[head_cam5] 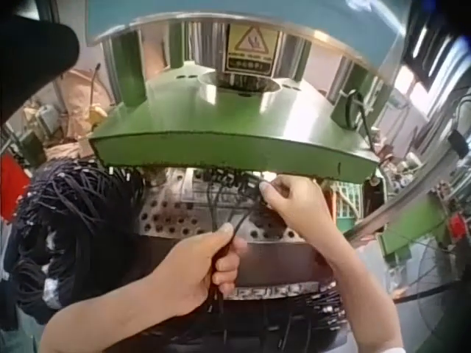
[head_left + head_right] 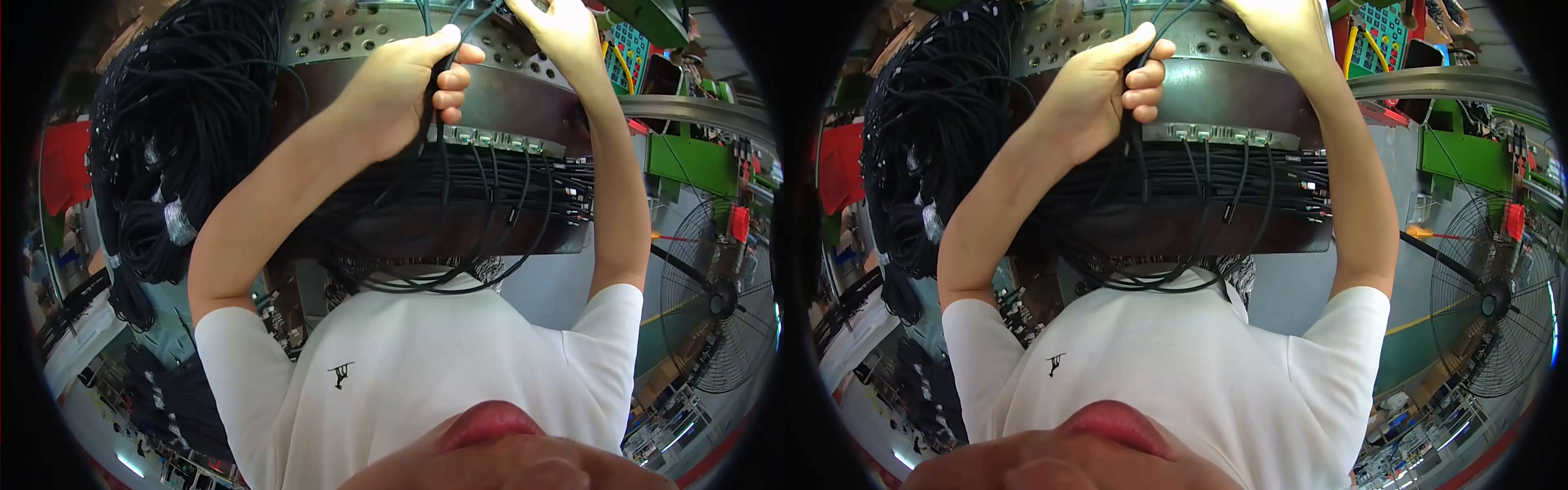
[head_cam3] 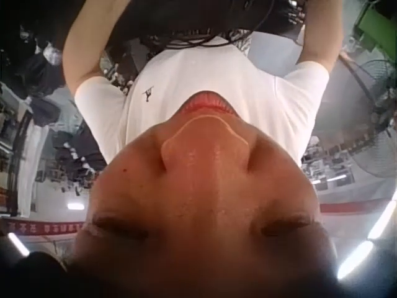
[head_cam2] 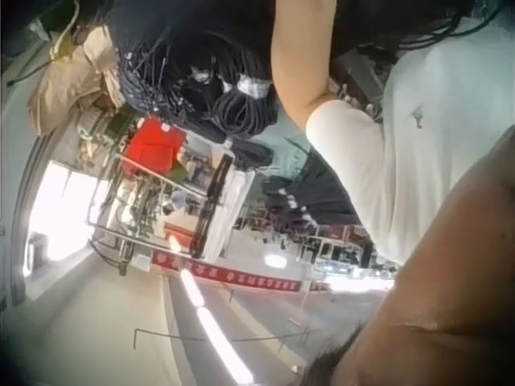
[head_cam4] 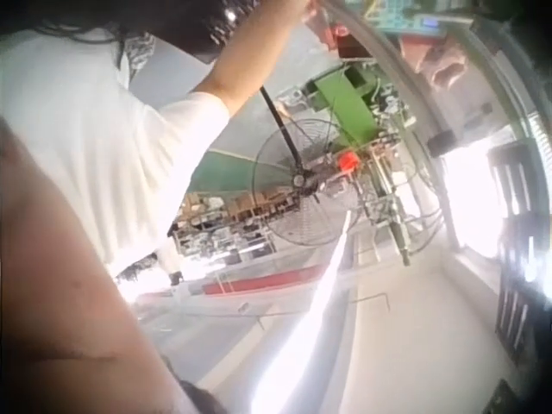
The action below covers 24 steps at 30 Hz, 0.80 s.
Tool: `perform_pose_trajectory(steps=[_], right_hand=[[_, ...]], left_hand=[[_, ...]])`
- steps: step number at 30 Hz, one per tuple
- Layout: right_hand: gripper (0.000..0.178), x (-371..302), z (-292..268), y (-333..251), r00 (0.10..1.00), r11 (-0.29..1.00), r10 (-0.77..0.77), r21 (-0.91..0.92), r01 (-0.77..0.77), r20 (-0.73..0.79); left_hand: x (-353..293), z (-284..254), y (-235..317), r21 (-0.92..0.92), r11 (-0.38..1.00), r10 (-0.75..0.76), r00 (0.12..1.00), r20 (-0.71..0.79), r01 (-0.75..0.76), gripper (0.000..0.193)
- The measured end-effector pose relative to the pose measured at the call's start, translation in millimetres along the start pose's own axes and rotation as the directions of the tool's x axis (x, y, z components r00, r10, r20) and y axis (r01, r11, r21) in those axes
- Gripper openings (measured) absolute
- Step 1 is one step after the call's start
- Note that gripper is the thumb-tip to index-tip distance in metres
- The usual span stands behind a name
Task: Testing electronic cables by inserting connectors into a testing fixture and organizing them on a workbench.
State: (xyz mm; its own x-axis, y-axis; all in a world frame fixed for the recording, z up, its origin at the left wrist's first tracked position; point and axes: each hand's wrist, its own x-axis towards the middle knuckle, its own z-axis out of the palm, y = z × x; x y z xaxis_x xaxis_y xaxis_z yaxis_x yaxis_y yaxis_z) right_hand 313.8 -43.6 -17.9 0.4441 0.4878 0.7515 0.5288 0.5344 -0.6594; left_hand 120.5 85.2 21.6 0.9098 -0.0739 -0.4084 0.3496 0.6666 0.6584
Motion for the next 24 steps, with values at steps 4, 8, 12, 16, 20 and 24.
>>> perform_pose_trajectory(steps=[4, 8, 12, 16, 20, 24], right_hand=[[0.012, -18, 2, -1, 0.957, 0.908, -0.251, -0.307, 0.286, 0.147], [0.014, -45, -27, -11, 0.844, 0.671, -0.421, -0.512, 0.536, 0.332], [0.019, -34, 11, -69, 0.844, 0.523, 0.240, -0.796, 0.303, 0.479], [0.024, -59, 2, -75, 0.870, 0.492, 0.371, -0.863, 0.113, 0.325], [0.024, -107, 7, -115, 0.754, 0.616, 0.594, -0.760, -0.205, 0.278], [0.019, -102, 24, -119, 0.788, 0.620, 0.555, -0.764, -0.178, 0.266]], left_hand=[[-44, -10, -7, 0.030, 0.999, -0.041, 0.995, 0.087, 0.038, 0.029], [-151, -104, 39, -0.231, 0.880, 0.409, 0.909, -0.076, -0.415, 0.024], [-236, -210, 133, 0.835, 0.524, 0.847, 0.207, -0.490, -0.169, 0.046], [-221, -179, 113, 0.766, 0.269, 0.859, 0.215, -0.465, 0.584, 0.068], [-129, -67, 19, 0.818, 0.568, 0.236, 0.970, -0.060, -0.088, 0.058], [-64, -8, -62, 0.506, 0.838, -0.177, 0.979, -0.106, 0.206, 0.053]])
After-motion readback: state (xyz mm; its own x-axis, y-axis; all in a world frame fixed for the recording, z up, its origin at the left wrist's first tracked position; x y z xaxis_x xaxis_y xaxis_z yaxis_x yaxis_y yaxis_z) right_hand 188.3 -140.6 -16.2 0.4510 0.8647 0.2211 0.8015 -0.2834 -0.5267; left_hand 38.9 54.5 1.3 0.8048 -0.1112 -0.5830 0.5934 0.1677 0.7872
